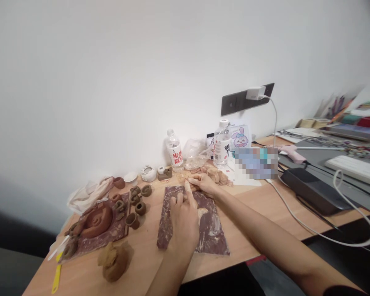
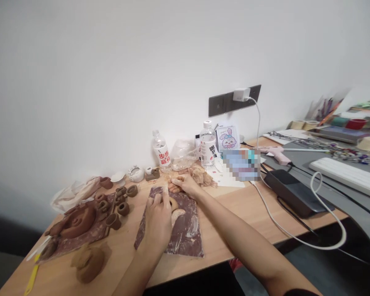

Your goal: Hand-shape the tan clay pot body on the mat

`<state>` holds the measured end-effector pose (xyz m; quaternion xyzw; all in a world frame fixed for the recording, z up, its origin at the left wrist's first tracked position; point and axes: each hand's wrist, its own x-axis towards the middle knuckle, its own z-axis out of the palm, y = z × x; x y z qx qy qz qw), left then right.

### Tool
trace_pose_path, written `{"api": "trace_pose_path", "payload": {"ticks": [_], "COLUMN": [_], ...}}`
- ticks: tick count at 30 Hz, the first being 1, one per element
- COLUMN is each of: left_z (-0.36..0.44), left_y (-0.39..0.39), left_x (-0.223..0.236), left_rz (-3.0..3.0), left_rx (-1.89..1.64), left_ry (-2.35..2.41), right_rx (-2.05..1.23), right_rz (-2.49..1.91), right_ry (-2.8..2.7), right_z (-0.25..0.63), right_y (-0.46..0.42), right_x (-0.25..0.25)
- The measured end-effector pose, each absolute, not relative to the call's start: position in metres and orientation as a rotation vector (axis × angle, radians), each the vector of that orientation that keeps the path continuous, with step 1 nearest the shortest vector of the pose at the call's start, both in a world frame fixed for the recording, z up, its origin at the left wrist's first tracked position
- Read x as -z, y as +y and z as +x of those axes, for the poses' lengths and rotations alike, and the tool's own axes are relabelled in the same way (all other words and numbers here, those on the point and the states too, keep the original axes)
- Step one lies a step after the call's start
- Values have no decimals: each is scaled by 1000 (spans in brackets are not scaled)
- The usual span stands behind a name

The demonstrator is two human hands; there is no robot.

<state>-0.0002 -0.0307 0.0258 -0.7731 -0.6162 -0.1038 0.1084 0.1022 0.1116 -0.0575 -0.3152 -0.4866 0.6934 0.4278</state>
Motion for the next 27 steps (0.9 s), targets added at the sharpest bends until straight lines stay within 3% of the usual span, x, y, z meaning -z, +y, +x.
{"api": "trace_pose_path", "payload": {"ticks": [13,27], "left_z": [28,-6], "left_y": [-18,-27], "left_x": [-17,-43], "left_rz": [-2018,-2421], "left_rx": [270,262], "left_ry": [-2191,-2222], "right_rx": [-1771,-1765], "right_rz": [-772,-811], "right_ry": [-1214,-1190], "right_z": [104,104], "right_y": [113,112], "right_x": [58,55]}}
